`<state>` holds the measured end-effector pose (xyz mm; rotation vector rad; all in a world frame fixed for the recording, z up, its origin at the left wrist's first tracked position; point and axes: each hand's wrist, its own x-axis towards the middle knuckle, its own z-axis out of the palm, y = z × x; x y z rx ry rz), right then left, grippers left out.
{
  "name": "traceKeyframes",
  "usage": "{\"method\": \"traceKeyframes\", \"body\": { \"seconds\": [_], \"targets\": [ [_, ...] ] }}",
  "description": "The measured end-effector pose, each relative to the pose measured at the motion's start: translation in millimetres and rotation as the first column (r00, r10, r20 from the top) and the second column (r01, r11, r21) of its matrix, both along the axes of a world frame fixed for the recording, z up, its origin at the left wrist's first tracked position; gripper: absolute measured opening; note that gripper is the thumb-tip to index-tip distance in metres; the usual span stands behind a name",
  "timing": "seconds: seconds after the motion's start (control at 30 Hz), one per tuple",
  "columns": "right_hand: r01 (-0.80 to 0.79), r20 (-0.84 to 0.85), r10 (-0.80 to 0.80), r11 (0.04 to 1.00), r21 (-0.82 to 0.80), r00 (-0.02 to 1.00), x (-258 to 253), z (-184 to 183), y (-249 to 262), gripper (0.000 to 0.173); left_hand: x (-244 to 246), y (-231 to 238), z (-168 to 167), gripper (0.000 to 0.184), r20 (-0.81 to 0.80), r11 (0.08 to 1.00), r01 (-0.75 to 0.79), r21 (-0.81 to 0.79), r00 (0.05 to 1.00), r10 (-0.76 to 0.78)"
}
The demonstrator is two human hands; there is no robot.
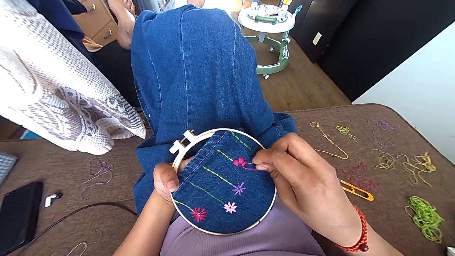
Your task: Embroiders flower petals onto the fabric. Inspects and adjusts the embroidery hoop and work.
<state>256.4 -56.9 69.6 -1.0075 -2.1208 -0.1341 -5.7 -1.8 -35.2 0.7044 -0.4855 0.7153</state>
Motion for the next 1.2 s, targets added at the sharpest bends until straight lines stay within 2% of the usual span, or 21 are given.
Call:
{"method": "traceKeyframes", "body": {
  "seconds": [0.13, 0.33, 0.7, 0.87, 1.2],
  "targets": [
    [0.011, 0.004, -0.01, 1.0, -0.005, 1.0, -4, -1, -1, 0.017, -3, 3, -9, 0.042, -0.006, 1.0, 0.007, 0.008, 1.0, -0.007],
    [-0.04, -0.048, 0.038, 0.998, -0.048, 0.998, -2, -1, 2, 0.019, 2, -1, 2, 0.039, -0.011, 1.0, -0.002, -0.011, 1.0, 0.002],
    [-0.131, -0.257, 0.077, 0.972, -0.197, 0.963, 1, -8, 9, 0.014, 0, 0, -3, 0.042, -0.03, 0.999, 0.01, -0.04, 0.999, -0.012],
    [-0.154, -0.329, 0.065, 0.955, -0.252, 0.942, 0, -10, 7, 0.01, 1, -1, -1, 0.041, -0.052, 1.0, -0.009, -0.002, 0.999, 0.009],
    [-0.148, -0.365, 0.04, 0.95, -0.275, 0.93, -3, -12, 3, 0.008, 0, -1, -2, 0.037, -0.036, 1.0, -0.017, 0.012, 0.999, 0.018]
  ]
}}
